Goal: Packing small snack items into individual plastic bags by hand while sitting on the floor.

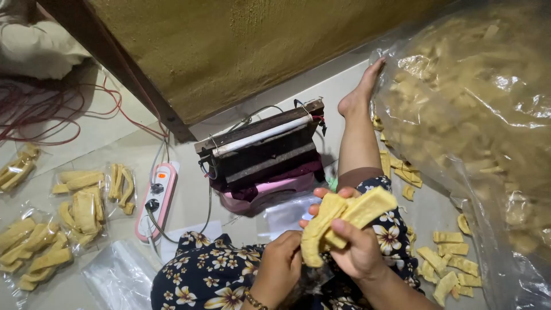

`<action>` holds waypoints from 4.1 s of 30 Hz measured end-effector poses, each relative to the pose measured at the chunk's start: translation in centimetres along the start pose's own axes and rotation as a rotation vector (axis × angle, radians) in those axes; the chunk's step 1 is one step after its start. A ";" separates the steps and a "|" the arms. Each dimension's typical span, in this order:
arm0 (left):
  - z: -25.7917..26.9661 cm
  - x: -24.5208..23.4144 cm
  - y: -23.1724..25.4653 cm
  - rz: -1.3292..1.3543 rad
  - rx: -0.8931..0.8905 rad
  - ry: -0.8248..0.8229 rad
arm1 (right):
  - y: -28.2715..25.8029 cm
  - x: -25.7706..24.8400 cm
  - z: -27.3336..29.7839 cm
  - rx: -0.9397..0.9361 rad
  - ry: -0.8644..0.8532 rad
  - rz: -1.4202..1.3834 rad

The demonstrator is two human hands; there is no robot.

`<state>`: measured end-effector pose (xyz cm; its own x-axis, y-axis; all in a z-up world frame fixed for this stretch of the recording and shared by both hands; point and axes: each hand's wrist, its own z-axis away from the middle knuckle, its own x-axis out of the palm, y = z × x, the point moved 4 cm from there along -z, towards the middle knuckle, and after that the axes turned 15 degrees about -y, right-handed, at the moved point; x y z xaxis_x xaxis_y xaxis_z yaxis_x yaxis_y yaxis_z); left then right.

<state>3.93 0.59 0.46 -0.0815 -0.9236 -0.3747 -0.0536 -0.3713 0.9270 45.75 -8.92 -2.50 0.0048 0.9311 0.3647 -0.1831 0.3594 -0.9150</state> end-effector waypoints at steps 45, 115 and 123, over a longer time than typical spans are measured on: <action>-1.0 -1.3 -0.9 0.220 -0.201 -0.070 | -0.8 -1.5 33.1 -0.535 -1.095 0.716; 0.2 5.3 -5.9 0.848 -0.425 -0.359 | 4.6 -21.9 17.7 -0.348 -0.411 0.958; 0.2 5.2 -7.2 0.997 -0.260 -0.276 | 13.3 -39.5 16.0 0.128 -0.037 1.781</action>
<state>3.72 -1.48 -8.19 -0.1958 -0.7799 0.5945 0.3730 0.5015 0.7806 27.41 -41.89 -26.35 -0.2841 0.1502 -0.9470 -0.0098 -0.9881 -0.1537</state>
